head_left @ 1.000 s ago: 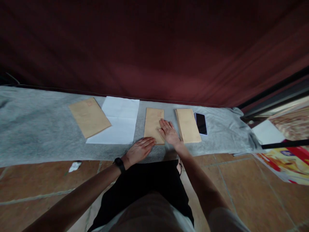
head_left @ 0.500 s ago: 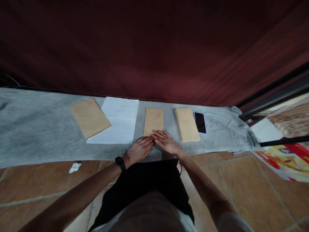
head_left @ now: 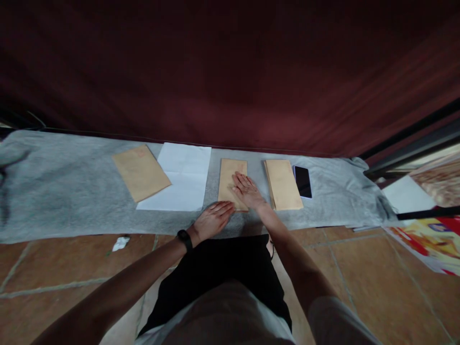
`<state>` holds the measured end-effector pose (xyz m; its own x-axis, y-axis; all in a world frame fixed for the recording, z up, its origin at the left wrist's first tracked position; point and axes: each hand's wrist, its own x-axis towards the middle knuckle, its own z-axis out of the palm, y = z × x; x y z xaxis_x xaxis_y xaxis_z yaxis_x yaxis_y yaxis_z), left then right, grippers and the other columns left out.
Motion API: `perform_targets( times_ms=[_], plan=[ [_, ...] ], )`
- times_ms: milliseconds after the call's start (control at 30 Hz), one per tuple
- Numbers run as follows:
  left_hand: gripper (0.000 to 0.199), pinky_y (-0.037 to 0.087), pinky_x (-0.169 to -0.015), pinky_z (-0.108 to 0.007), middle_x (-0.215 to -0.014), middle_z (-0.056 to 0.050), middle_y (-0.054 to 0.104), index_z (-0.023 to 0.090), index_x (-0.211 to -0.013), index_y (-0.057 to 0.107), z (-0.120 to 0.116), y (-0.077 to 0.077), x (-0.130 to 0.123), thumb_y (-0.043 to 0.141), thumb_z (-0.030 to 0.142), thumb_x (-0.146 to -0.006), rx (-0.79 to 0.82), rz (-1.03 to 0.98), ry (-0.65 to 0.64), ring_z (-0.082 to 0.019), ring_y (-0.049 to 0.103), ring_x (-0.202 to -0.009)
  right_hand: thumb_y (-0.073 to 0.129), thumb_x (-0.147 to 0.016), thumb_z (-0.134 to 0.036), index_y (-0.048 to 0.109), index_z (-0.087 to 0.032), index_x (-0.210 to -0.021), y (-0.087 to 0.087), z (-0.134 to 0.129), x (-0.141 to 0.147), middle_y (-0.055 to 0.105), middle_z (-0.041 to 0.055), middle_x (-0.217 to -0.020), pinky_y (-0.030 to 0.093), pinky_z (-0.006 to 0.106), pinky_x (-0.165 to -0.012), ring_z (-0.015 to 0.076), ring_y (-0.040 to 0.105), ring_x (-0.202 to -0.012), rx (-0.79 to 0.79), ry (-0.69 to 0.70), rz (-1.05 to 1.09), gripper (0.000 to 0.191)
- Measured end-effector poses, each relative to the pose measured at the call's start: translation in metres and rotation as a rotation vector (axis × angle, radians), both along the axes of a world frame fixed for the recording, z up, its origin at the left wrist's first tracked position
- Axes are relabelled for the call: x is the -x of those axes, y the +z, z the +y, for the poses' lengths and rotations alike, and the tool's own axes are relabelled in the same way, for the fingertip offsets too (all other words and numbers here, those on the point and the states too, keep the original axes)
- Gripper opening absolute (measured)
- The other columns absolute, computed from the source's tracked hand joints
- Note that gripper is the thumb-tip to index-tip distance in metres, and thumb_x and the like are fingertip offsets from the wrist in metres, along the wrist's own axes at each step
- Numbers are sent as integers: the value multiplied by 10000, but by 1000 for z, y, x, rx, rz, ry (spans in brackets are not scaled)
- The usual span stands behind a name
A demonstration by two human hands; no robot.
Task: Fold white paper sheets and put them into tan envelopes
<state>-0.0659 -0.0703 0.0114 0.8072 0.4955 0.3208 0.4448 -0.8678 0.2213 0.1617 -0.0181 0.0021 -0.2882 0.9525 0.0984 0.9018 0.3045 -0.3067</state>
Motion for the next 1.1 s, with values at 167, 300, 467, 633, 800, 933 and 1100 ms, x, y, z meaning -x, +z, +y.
perform_targets(
  times_ms=[167,300,467,633,800,933,1100],
  plan=[
    [384,445,-1131,-392,-1399,-94,623,167,-1332,598,0,2,0,473,158,-969,4,-8,6,-200,555,-1326,368,-1053,-408,327,-199,-1571,-3,-3,6,253,79,-1652,199,463,-1265,236,255,-1528,-28,-66,0,559],
    [383,444,-1132,-404,-1389,-110,629,153,-1325,600,-2,3,0,495,162,-957,-4,2,7,-214,564,-1315,383,-1054,-406,316,-210,-1574,0,-24,7,219,82,-1661,197,491,-1260,245,225,-1537,-15,-40,-21,559],
    [403,440,-1136,-399,-1379,-117,634,151,-1339,589,-3,3,-1,510,143,-944,-4,1,9,-213,567,-1313,323,-1072,-390,371,-244,-1552,9,-61,-1,257,55,-1652,207,480,-1259,228,257,-1527,31,48,-6,503],
    [419,433,-1145,-405,-1389,-111,628,158,-1355,576,-3,1,-1,514,148,-940,6,-23,14,-214,558,-1322,408,-1053,-410,413,-294,-1529,11,-92,-4,330,29,-1624,235,486,-1256,233,342,-1493,20,95,81,490],
    [448,426,-1156,-404,-1414,-93,610,175,-1383,548,-3,0,0,530,149,-936,39,-26,4,-206,543,-1335,490,-1028,-366,474,-325,-1489,9,-110,-2,434,6,-1571,277,487,-1244,226,416,-1451,-19,59,171,464],
    [423,438,-1150,-417,-1416,-109,605,162,-1360,566,-2,1,0,522,143,-940,44,-32,-5,-218,536,-1343,521,-1015,-325,600,-323,-1379,4,-116,-2,544,6,-1489,314,474,-1225,207,493,-1394,-68,7,254,373],
    [365,469,-1130,-423,-1381,-111,629,166,-1309,609,-4,-2,1,503,165,-959,73,-78,18,-221,548,-1331,548,-1003,-293,694,-302,-1245,-3,-117,-4,629,22,-1401,343,456,-1203,190,568,-1319,-129,-27,347,283]
  ],
)
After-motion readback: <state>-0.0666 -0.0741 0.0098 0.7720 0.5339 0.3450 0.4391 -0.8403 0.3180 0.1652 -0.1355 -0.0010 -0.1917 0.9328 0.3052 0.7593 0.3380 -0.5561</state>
